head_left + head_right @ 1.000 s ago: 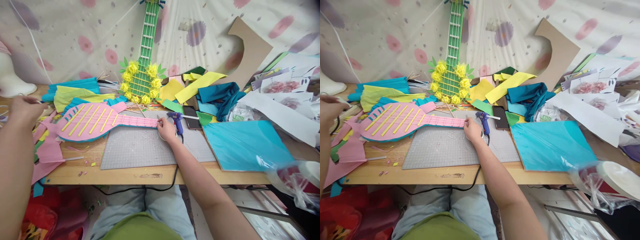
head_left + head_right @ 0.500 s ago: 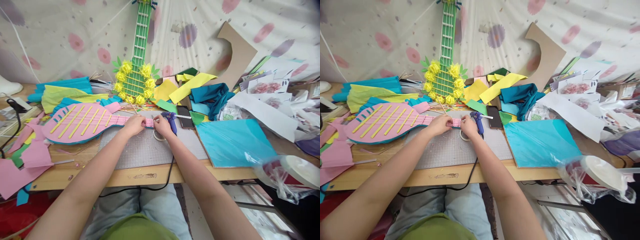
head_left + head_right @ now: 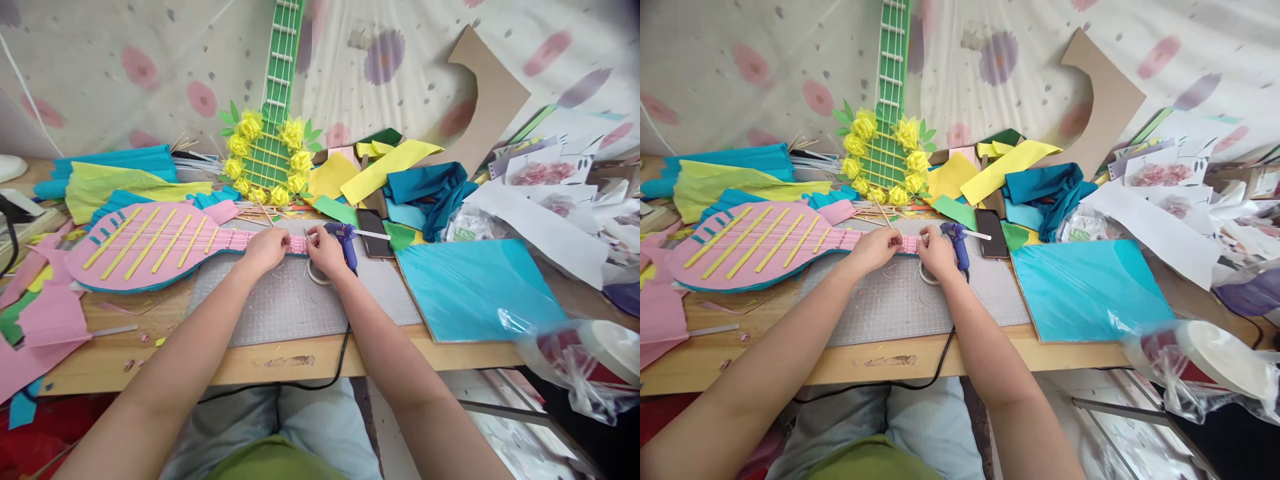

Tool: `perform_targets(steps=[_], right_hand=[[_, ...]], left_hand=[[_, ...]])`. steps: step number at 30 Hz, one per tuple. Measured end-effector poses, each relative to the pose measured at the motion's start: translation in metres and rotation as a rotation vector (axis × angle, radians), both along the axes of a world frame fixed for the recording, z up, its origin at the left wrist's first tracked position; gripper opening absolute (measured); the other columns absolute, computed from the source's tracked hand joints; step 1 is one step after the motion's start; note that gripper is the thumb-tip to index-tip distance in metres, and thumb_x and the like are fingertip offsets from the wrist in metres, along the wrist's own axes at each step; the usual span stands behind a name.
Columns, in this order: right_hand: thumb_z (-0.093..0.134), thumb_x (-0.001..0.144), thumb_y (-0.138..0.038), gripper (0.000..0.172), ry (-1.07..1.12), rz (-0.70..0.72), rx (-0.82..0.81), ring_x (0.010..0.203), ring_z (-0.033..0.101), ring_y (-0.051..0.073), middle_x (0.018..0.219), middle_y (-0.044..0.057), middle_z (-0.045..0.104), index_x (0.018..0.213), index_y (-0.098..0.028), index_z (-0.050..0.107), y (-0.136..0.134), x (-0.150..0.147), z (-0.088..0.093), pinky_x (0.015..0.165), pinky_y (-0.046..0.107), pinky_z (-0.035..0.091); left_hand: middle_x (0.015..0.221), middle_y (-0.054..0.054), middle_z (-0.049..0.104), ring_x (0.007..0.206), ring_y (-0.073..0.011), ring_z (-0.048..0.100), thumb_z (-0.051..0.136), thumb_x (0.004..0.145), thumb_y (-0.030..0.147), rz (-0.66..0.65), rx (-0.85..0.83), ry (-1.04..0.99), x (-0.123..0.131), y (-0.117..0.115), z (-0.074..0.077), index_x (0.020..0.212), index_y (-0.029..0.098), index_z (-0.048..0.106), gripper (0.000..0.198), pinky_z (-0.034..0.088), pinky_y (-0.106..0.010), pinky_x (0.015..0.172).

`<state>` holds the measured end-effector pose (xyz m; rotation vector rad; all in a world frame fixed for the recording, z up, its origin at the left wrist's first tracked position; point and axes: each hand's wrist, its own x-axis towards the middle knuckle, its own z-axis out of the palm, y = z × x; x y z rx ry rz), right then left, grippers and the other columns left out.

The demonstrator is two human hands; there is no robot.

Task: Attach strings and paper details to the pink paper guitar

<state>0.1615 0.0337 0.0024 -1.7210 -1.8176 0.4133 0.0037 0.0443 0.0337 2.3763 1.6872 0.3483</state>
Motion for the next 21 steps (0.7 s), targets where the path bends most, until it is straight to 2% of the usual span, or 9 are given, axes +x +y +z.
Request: perform_targets(steps=[8, 15, 21], right_hand=[[0.045, 0.078, -0.024, 0.027, 0.061, 0.045, -0.009, 0.067, 0.056, 0.015, 0.074, -0.002, 0.063, 0.104, -0.022, 0.051, -0.008, -0.005, 0.004, 0.067, 0.027, 0.039], [0.041, 0.08, -0.017, 0.027, -0.007, 0.293, 0.145, 0.096, 0.051, 0.019, 0.085, 0.003, 0.063, 0.105, -0.021, 0.051, -0.012, -0.005, 0.011, 0.082, 0.029, 0.038], [0.04, 0.075, -0.012, 0.039, 0.019, 0.434, 0.125, 0.083, 0.054, 0.016, 0.084, 0.002, 0.06, 0.112, -0.018, 0.046, -0.013, -0.004, 0.012, 0.076, 0.026, 0.04]], left_hand=[[0.089, -0.004, 0.066, 0.084, -0.0202, 0.06, 0.049, 0.077, 0.022, 0.076, 0.04, -0.065, 0.005, -0.011, -0.007, 0.087, 0.02, 0.057, 0.013, 0.043, -0.029, 0.066], [0.083, -0.005, 0.065, 0.08, -0.0202, 0.06, 0.048, 0.076, 0.022, 0.089, 0.072, -0.035, 0.005, -0.017, -0.01, 0.087, 0.018, 0.052, 0.012, 0.042, -0.03, 0.067], [0.078, -0.008, 0.063, 0.082, -0.024, 0.059, 0.051, 0.073, 0.026, 0.076, 0.143, -0.012, 0.01, -0.023, -0.017, 0.077, 0.018, 0.052, 0.009, 0.043, -0.034, 0.071]])
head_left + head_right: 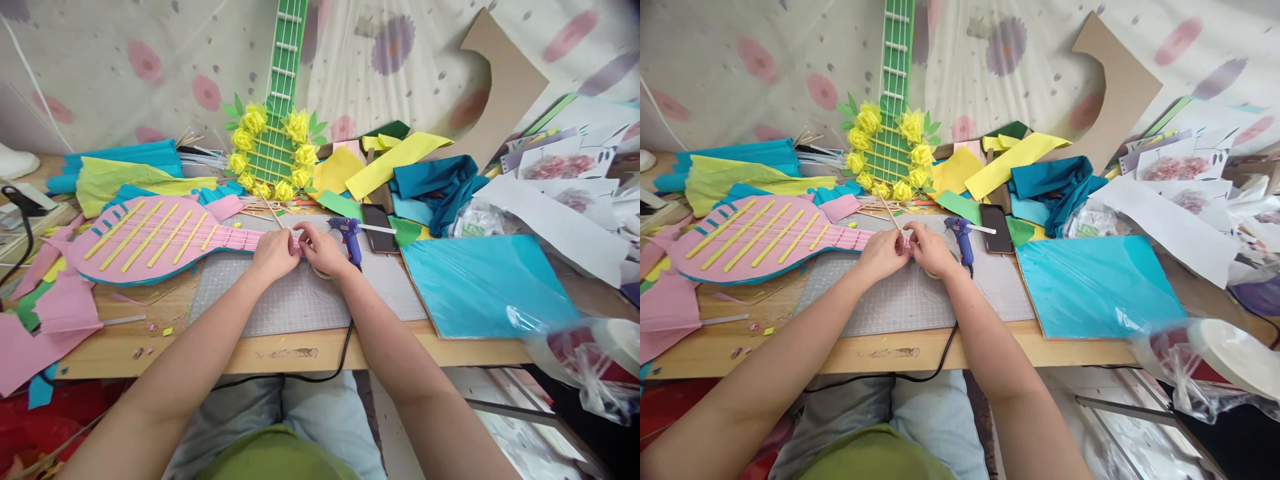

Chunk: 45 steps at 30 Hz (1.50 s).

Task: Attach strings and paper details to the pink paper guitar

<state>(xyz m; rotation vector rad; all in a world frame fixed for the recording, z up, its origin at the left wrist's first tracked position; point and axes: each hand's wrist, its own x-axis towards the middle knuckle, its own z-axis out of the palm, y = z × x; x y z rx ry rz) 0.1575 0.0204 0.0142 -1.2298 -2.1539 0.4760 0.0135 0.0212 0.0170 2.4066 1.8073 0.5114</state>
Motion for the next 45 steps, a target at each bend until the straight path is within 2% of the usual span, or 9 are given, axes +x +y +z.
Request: perform_targets(steps=[4, 8, 11, 14, 21, 25, 30, 37, 45], right_hand=[[0.04, 0.074, -0.012, 0.042, 0.044, 0.019, -0.04, 0.08, 0.056, 0.014, 0.084, 0.001, 0.061, 0.116, -0.019, 0.042, -0.001, 0.003, 0.001, 0.076, 0.025, 0.041], [0.042, 0.075, -0.013, 0.042, -0.036, -0.038, -0.007, 0.084, 0.057, 0.015, 0.086, 0.0, 0.064, 0.116, -0.021, 0.044, -0.001, 0.008, 0.004, 0.078, 0.027, 0.04], [0.044, 0.076, -0.014, 0.037, -0.116, -0.11, 0.037, 0.083, 0.058, 0.017, 0.088, 0.001, 0.066, 0.112, -0.022, 0.049, -0.001, 0.011, 0.005, 0.077, 0.028, 0.04], [0.045, 0.077, -0.014, 0.036, -0.094, -0.165, 0.022, 0.077, 0.06, 0.016, 0.088, 0.001, 0.067, 0.111, -0.023, 0.051, -0.002, 0.014, 0.004, 0.075, 0.028, 0.041], [0.05, 0.073, -0.014, 0.027, 0.076, 0.009, -0.145, 0.075, 0.06, 0.011, 0.079, -0.002, 0.067, 0.098, -0.022, 0.057, -0.003, 0.021, 0.001, 0.073, 0.024, 0.045], [0.049, 0.075, -0.016, 0.029, 0.19, -0.076, -0.115, 0.077, 0.061, 0.012, 0.081, -0.002, 0.066, 0.103, -0.022, 0.054, 0.003, 0.017, -0.007, 0.074, 0.025, 0.046], [0.046, 0.076, -0.017, 0.03, 0.159, -0.227, -0.065, 0.079, 0.06, 0.013, 0.083, -0.001, 0.066, 0.104, -0.023, 0.054, 0.009, 0.008, -0.013, 0.075, 0.027, 0.045], [0.048, 0.073, -0.016, 0.032, 0.196, -0.038, -0.08, 0.073, 0.059, 0.011, 0.08, -0.002, 0.066, 0.103, -0.022, 0.055, 0.006, 0.005, -0.011, 0.073, 0.025, 0.046], [0.049, 0.075, -0.013, 0.037, 0.076, -0.096, -0.109, 0.082, 0.062, 0.013, 0.087, -0.003, 0.069, 0.109, -0.026, 0.056, -0.003, 0.0, 0.002, 0.083, 0.03, 0.044]], left_hand=[[0.08, -0.008, 0.063, 0.085, -0.0251, 0.058, 0.053, 0.072, 0.028, 0.021, 0.004, -0.008, 0.005, -0.002, -0.001, 0.076, 0.017, 0.054, 0.011, 0.042, -0.035, 0.074], [0.081, -0.008, 0.063, 0.084, -0.0245, 0.058, 0.049, 0.073, 0.019, 0.037, 0.019, -0.023, 0.002, -0.002, 0.001, 0.08, 0.017, 0.055, 0.009, 0.042, -0.035, 0.075], [0.081, -0.007, 0.064, 0.081, -0.0224, 0.059, 0.047, 0.075, 0.017, -0.01, -0.012, -0.025, -0.005, -0.001, 0.003, 0.082, 0.019, 0.055, 0.011, 0.042, -0.033, 0.072], [0.082, -0.005, 0.065, 0.081, -0.0214, 0.059, 0.049, 0.076, 0.021, -0.055, -0.038, -0.031, -0.009, -0.001, 0.004, 0.081, 0.02, 0.055, 0.008, 0.042, -0.031, 0.069], [0.081, -0.005, 0.064, 0.082, -0.0213, 0.06, 0.049, 0.077, 0.021, -0.022, -0.033, 0.005, -0.007, -0.002, 0.005, 0.082, 0.019, 0.054, 0.008, 0.042, -0.031, 0.07], [0.084, -0.007, 0.064, 0.083, -0.0227, 0.06, 0.048, 0.08, 0.023, -0.01, -0.02, 0.043, -0.004, -0.005, 0.006, 0.087, 0.018, 0.053, 0.011, 0.042, -0.032, 0.07], [0.083, -0.008, 0.063, 0.083, -0.0225, 0.06, 0.046, 0.081, 0.023, 0.038, -0.03, 0.027, 0.0, -0.005, 0.002, 0.091, 0.017, 0.052, 0.013, 0.042, -0.032, 0.07], [0.075, -0.005, 0.062, 0.079, -0.0207, 0.058, 0.052, 0.073, 0.022, -0.058, -0.017, -0.107, 0.001, -0.002, -0.003, 0.07, 0.019, 0.053, 0.005, 0.042, -0.032, 0.072], [0.075, -0.005, 0.063, 0.08, -0.0228, 0.058, 0.054, 0.071, 0.025, 0.053, 0.023, -0.142, 0.01, -0.003, -0.009, 0.072, 0.019, 0.052, 0.006, 0.041, -0.035, 0.073]])
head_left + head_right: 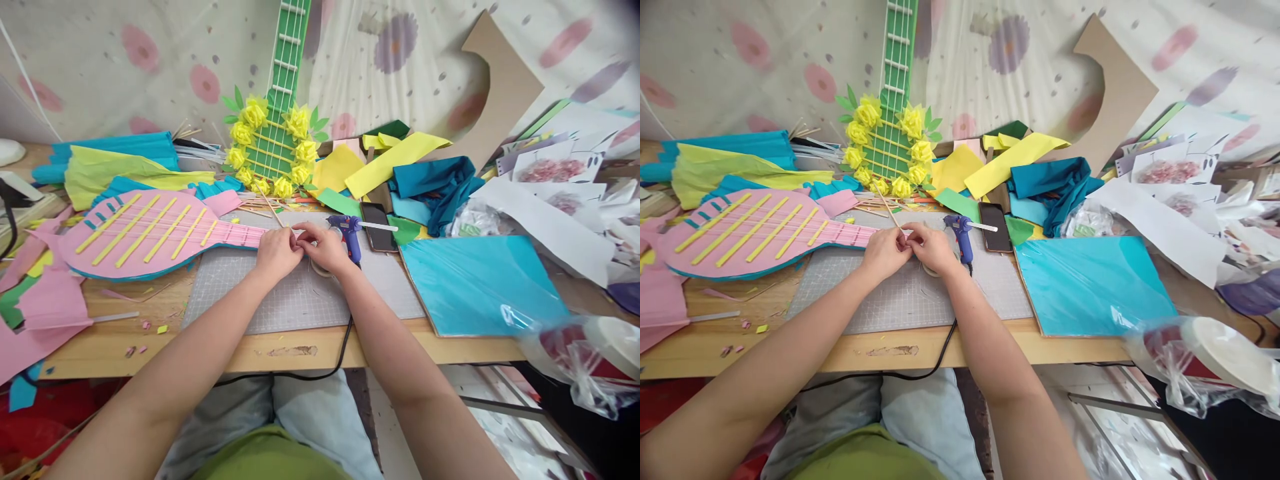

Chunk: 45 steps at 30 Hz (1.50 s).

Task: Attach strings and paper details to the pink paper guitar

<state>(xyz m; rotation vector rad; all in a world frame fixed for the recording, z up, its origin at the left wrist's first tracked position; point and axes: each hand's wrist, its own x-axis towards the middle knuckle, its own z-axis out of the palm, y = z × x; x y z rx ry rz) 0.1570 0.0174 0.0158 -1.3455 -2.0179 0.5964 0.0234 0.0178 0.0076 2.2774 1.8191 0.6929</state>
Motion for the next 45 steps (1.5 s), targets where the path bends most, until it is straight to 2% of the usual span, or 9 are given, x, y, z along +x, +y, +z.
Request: perform_targets(steps=[8, 13, 17, 26, 31, 34, 37, 41, 45], right_hand=[[0.051, 0.078, -0.018, 0.029, -0.001, -0.042, 0.07, 0.077, 0.064, 0.012, 0.083, -0.003, 0.07, 0.105, -0.025, 0.061, 0.002, 0.003, -0.006, 0.078, 0.026, 0.046], [0.055, 0.078, -0.02, 0.028, 0.024, -0.084, 0.081, 0.078, 0.065, 0.013, 0.085, -0.004, 0.071, 0.105, -0.027, 0.061, -0.002, -0.001, -0.004, 0.078, 0.026, 0.047], [0.057, 0.077, -0.02, 0.027, 0.059, -0.096, 0.102, 0.078, 0.066, 0.014, 0.082, -0.003, 0.071, 0.103, -0.026, 0.063, -0.001, 0.0, -0.007, 0.076, 0.027, 0.048], [0.058, 0.074, -0.018, 0.026, 0.146, -0.04, 0.056, 0.074, 0.066, 0.013, 0.078, -0.003, 0.071, 0.098, -0.026, 0.066, 0.006, 0.004, -0.013, 0.075, 0.027, 0.048], [0.057, 0.076, -0.018, 0.024, 0.104, -0.098, 0.086, 0.072, 0.064, 0.013, 0.079, -0.001, 0.071, 0.098, -0.023, 0.065, 0.006, 0.002, -0.014, 0.074, 0.027, 0.047], [0.054, 0.077, -0.016, 0.028, 0.097, -0.164, 0.096, 0.073, 0.063, 0.013, 0.082, -0.001, 0.07, 0.104, -0.023, 0.061, 0.006, 0.004, -0.015, 0.073, 0.027, 0.046], [0.051, 0.078, -0.016, 0.028, 0.028, -0.194, 0.087, 0.075, 0.061, 0.014, 0.081, 0.0, 0.068, 0.104, -0.022, 0.059, 0.007, 0.01, -0.016, 0.072, 0.028, 0.044], [0.049, 0.076, -0.012, 0.028, -0.135, -0.106, 0.089, 0.08, 0.057, 0.018, 0.079, 0.001, 0.067, 0.101, -0.021, 0.057, 0.006, 0.018, -0.013, 0.072, 0.029, 0.041], [0.051, 0.074, -0.012, 0.026, -0.15, 0.009, 0.032, 0.075, 0.057, 0.016, 0.079, 0.001, 0.067, 0.098, -0.021, 0.056, 0.001, 0.021, -0.004, 0.07, 0.028, 0.04]], left_hand=[[0.083, -0.01, 0.062, 0.09, -0.0276, 0.055, 0.05, 0.075, 0.025, 0.057, 0.031, 0.065, 0.011, -0.006, 0.0, 0.082, 0.017, 0.053, 0.011, 0.038, -0.038, 0.078], [0.083, -0.008, 0.062, 0.09, -0.0264, 0.056, 0.051, 0.074, 0.023, 0.128, 0.015, 0.041, 0.013, -0.005, 0.0, 0.088, 0.016, 0.051, 0.016, 0.038, -0.037, 0.079], [0.082, -0.008, 0.062, 0.089, -0.026, 0.056, 0.05, 0.073, 0.023, 0.15, 0.022, 0.057, 0.015, -0.004, -0.001, 0.086, 0.017, 0.051, 0.014, 0.038, -0.037, 0.078], [0.083, -0.01, 0.062, 0.09, -0.0267, 0.056, 0.049, 0.071, 0.019, 0.163, 0.086, 0.077, 0.019, -0.005, -0.005, 0.088, 0.015, 0.051, 0.017, 0.036, -0.038, 0.081], [0.081, -0.008, 0.063, 0.086, -0.0254, 0.057, 0.05, 0.073, 0.021, 0.078, 0.058, 0.059, 0.011, -0.003, -0.001, 0.085, 0.016, 0.052, 0.013, 0.037, -0.037, 0.078], [0.081, -0.004, 0.065, 0.084, -0.0227, 0.059, 0.051, 0.073, 0.02, -0.03, 0.055, 0.037, 0.0, -0.002, 0.006, 0.09, 0.018, 0.053, 0.017, 0.039, -0.035, 0.077], [0.081, -0.003, 0.067, 0.082, -0.0223, 0.06, 0.053, 0.074, 0.023, -0.072, 0.046, 0.076, -0.011, -0.001, 0.013, 0.09, 0.02, 0.056, 0.016, 0.039, -0.034, 0.075], [0.083, -0.004, 0.068, 0.081, -0.023, 0.06, 0.053, 0.076, 0.028, -0.084, -0.009, 0.165, -0.017, 0.001, 0.016, 0.078, 0.02, 0.062, 0.012, 0.04, -0.034, 0.072], [0.084, -0.005, 0.069, 0.081, -0.0223, 0.061, 0.051, 0.077, 0.028, -0.088, -0.019, 0.179, -0.018, 0.003, 0.015, 0.078, 0.02, 0.064, 0.015, 0.041, -0.033, 0.071]])
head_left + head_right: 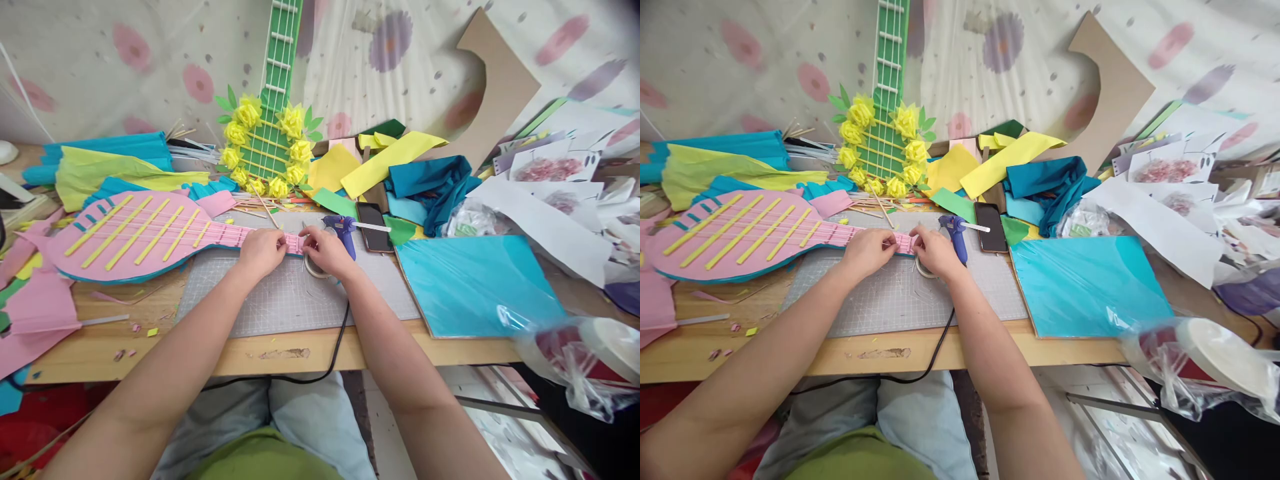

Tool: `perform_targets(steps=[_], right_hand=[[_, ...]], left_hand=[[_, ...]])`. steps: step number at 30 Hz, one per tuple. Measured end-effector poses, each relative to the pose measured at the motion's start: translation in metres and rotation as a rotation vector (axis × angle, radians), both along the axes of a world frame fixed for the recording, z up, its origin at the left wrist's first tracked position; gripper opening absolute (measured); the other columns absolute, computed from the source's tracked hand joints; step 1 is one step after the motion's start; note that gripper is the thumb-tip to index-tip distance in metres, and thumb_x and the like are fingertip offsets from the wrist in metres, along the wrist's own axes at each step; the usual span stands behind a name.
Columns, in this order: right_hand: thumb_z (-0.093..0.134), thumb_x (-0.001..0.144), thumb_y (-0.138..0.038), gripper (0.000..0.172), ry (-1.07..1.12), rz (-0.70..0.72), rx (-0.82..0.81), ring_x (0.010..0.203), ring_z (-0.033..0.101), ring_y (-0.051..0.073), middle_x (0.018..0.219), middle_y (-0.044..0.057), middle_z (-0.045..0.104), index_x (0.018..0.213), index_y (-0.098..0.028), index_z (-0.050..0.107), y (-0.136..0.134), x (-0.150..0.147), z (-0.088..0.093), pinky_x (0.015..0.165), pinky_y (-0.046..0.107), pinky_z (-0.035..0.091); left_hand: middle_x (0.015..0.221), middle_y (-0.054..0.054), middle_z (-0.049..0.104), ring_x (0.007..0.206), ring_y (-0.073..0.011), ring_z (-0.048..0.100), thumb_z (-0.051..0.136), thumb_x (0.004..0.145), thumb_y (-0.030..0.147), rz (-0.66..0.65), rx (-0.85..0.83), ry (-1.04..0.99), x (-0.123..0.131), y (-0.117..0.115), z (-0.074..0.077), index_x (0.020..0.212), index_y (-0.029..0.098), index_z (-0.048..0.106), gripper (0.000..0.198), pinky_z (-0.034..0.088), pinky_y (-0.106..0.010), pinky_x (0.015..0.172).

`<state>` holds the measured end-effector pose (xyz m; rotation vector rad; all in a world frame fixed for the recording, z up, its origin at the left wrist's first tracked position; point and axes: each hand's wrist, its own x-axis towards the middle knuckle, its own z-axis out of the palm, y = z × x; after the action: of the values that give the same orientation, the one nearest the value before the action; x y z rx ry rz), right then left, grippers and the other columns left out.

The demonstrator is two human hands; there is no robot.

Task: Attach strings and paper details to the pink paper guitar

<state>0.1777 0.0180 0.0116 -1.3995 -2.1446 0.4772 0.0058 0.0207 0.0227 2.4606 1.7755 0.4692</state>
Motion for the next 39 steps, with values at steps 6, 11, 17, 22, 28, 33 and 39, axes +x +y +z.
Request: perform_targets(steps=[6, 11, 17, 22, 28, 33, 39], right_hand=[[0.056, 0.073, -0.015, 0.016, 0.162, 0.168, -0.145, 0.071, 0.059, 0.012, 0.076, -0.001, 0.067, 0.088, -0.02, 0.058, -0.004, -0.003, 0.004, 0.067, 0.024, 0.041], [0.058, 0.072, -0.02, 0.017, 0.234, 0.11, -0.142, 0.068, 0.058, 0.011, 0.073, -0.001, 0.066, 0.089, -0.019, 0.057, -0.002, -0.004, 0.0, 0.067, 0.025, 0.042], [0.057, 0.073, -0.026, 0.016, 0.401, 0.087, -0.128, 0.067, 0.058, 0.011, 0.073, -0.002, 0.065, 0.087, -0.02, 0.053, 0.001, -0.012, -0.007, 0.065, 0.024, 0.043], [0.054, 0.074, -0.023, 0.008, 0.416, -0.045, -0.048, 0.065, 0.056, 0.01, 0.072, -0.002, 0.061, 0.08, -0.02, 0.05, -0.001, -0.023, -0.009, 0.064, 0.024, 0.043], [0.054, 0.071, -0.021, 0.009, 0.322, 0.005, -0.072, 0.064, 0.056, 0.01, 0.072, -0.002, 0.061, 0.079, -0.02, 0.05, 0.001, -0.008, -0.003, 0.063, 0.024, 0.042], [0.056, 0.068, -0.014, 0.013, 0.12, 0.048, -0.141, 0.065, 0.056, 0.011, 0.069, -0.003, 0.061, 0.08, -0.019, 0.052, 0.001, 0.007, 0.003, 0.062, 0.023, 0.04], [0.054, 0.069, -0.011, 0.016, -0.022, 0.027, -0.128, 0.065, 0.055, 0.012, 0.071, -0.001, 0.063, 0.082, -0.018, 0.059, -0.004, 0.003, 0.009, 0.061, 0.023, 0.038]], left_hand=[[0.083, -0.006, 0.068, 0.079, -0.0223, 0.061, 0.051, 0.076, 0.028, 0.039, -0.021, 0.004, -0.005, 0.001, 0.004, 0.077, 0.019, 0.064, 0.017, 0.042, -0.032, 0.071], [0.084, -0.005, 0.069, 0.079, -0.0212, 0.061, 0.051, 0.077, 0.032, 0.06, -0.079, -0.053, -0.001, -0.002, 0.007, 0.081, 0.02, 0.065, 0.019, 0.043, -0.031, 0.07], [0.08, -0.004, 0.068, 0.075, -0.0196, 0.061, 0.053, 0.076, 0.031, 0.06, -0.147, -0.167, 0.001, -0.002, 0.003, 0.078, 0.021, 0.062, 0.014, 0.042, -0.03, 0.066], [0.081, -0.001, 0.064, 0.067, -0.0148, 0.057, 0.055, 0.072, 0.024, 0.058, -0.132, -0.337, -0.005, 0.002, 0.0, 0.086, 0.021, 0.054, 0.014, 0.039, -0.026, 0.059], [0.069, 0.002, 0.059, 0.063, -0.0125, 0.052, 0.052, 0.067, 0.018, -0.073, -0.139, -0.397, -0.011, 0.002, 0.009, 0.071, 0.019, 0.054, 0.005, 0.039, -0.024, 0.059], [0.074, 0.0, 0.065, 0.067, -0.0142, 0.056, 0.053, 0.071, 0.024, -0.09, -0.179, -0.309, -0.008, 0.0, 0.006, 0.075, 0.02, 0.06, 0.009, 0.039, -0.025, 0.06], [0.073, -0.002, 0.066, 0.07, -0.017, 0.059, 0.056, 0.072, 0.029, -0.024, -0.11, -0.235, 0.001, 0.002, -0.004, 0.071, 0.02, 0.062, 0.011, 0.041, -0.028, 0.065]])
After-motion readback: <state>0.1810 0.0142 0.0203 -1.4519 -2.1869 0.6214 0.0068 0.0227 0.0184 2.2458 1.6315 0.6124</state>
